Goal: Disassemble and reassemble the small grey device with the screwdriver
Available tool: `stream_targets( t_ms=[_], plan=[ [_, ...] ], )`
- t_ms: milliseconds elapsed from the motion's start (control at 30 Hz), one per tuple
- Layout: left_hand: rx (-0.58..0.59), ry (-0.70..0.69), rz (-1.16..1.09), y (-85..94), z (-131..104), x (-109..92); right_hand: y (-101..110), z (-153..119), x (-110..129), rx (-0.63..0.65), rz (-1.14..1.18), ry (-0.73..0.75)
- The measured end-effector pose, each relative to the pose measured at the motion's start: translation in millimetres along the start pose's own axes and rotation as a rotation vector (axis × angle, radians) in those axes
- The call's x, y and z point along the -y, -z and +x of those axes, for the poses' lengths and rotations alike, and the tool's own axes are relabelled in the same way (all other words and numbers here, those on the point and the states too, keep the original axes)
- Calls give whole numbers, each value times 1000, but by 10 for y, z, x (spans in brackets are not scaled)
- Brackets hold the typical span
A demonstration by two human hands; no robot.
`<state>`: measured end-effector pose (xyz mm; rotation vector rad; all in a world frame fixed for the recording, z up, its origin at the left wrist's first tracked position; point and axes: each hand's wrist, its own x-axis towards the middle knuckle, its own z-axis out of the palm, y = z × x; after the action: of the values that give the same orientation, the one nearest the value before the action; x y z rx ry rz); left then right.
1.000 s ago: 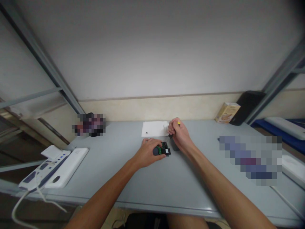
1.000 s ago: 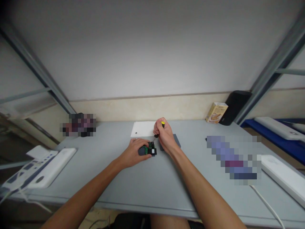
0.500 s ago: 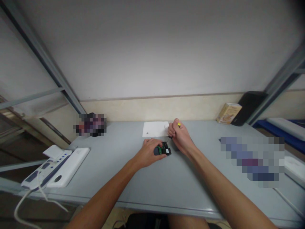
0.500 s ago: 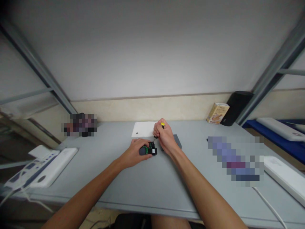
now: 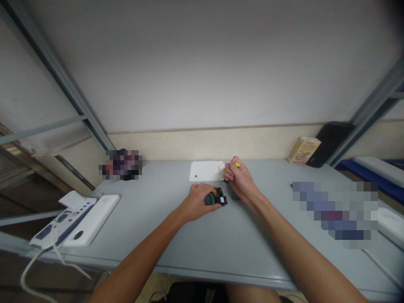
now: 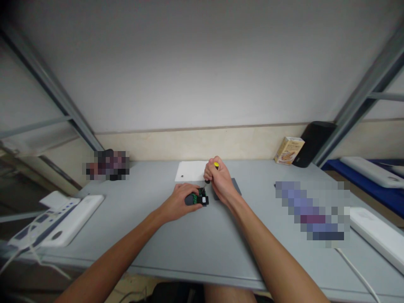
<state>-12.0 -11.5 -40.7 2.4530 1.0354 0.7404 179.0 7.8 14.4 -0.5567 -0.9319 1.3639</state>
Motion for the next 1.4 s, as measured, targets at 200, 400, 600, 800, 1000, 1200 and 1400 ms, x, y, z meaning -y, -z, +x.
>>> stream_targets(
  t_ms=[200, 400, 600, 800, 1000, 1200, 1400],
  plan=[
    [9, 6, -4, 13, 0, -9, -35, 23, -34, 29, 2, -31],
    [6, -4, 5, 17, 2, -2, 33, 23, -22, -45, -50, 11],
    [1, -14, 20, 5, -3, 4, 10, 6, -48, 2, -41, 4],
    [2, -15, 2, 6, -12, 5, -43, 5, -48, 4, 40, -48],
    [1, -12, 13, 2, -12, 14, -17, -50, -1, 6, -3, -87],
    [19, -7, 23, 7, -6, 10, -21, -28, -54, -21, -3, -16],
    [15, -6, 13, 9, -6, 3, 6, 17, -57, -57, 119, -72]
  ],
)
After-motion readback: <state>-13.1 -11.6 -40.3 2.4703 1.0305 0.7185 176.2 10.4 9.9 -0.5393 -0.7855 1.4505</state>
